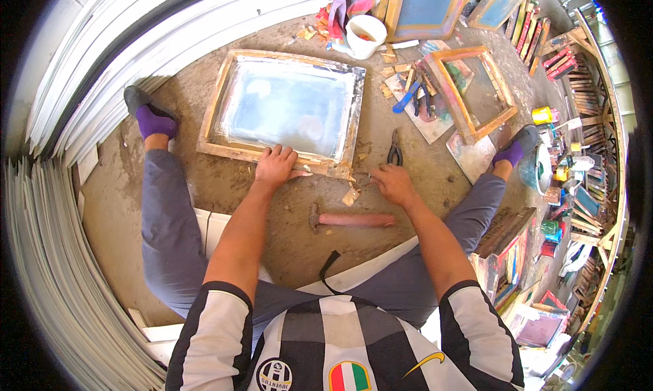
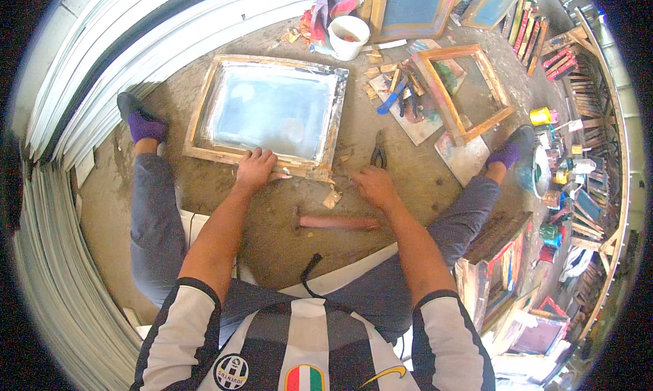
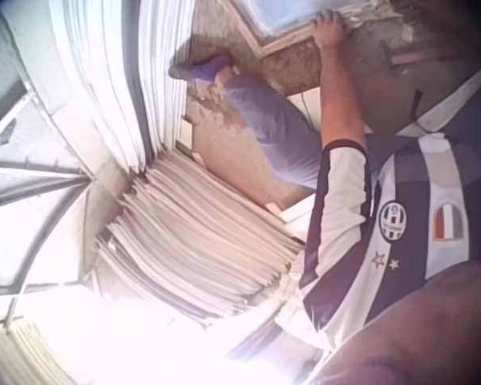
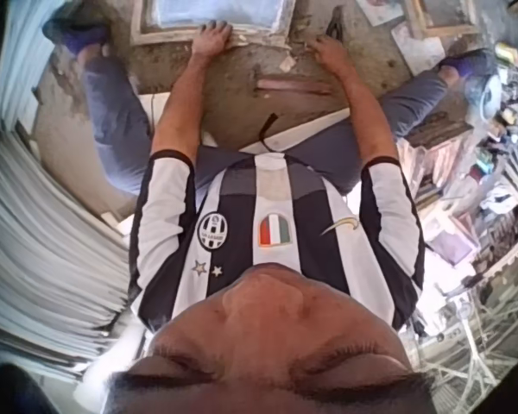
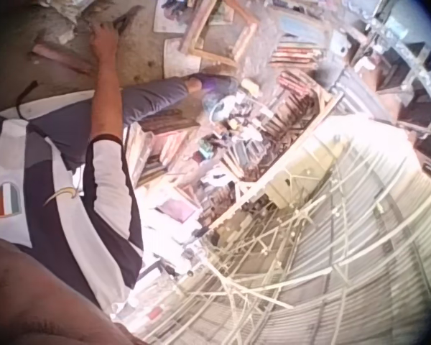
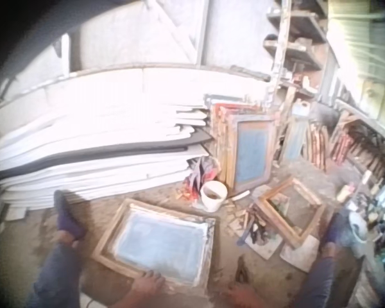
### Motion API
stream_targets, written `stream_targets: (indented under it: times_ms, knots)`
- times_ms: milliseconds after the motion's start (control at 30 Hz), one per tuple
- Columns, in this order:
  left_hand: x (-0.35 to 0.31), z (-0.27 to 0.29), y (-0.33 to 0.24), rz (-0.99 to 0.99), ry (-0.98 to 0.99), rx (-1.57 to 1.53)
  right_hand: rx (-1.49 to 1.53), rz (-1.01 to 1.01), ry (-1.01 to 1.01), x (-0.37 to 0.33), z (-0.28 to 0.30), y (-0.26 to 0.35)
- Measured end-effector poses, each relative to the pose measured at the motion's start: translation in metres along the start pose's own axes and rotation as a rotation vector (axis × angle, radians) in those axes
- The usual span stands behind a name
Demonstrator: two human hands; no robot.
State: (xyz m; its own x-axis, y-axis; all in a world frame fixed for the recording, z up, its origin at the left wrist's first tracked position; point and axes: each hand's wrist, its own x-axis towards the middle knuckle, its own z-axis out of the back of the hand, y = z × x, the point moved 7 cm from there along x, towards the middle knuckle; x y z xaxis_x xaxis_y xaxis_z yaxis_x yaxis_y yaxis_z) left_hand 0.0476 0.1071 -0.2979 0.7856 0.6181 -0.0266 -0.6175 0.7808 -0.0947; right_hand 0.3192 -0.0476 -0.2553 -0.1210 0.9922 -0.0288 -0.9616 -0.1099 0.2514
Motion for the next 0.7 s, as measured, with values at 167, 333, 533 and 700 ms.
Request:
stream_targets:
  times_ms: [167,333,533,700]
  knots:
    - [0.005,0.058,-0.013,-0.072,-0.179,0.046,0.16,-0.077,-0.029,0.005,0.045,-0.009]
    - [0.014,0.14,-0.017,-0.032,-0.271,-0.009,0.214,-0.108,-0.153,0.019,0.124,0.005]
    - [0.028,0.24,-0.017,0.124,-0.047,-0.015,0.058,0.033,-0.373,0.042,0.206,0.021]
    - [0.036,0.282,-0.011,0.199,0.087,-0.062,0.157,-0.046,-0.29,0.063,0.226,0.011]
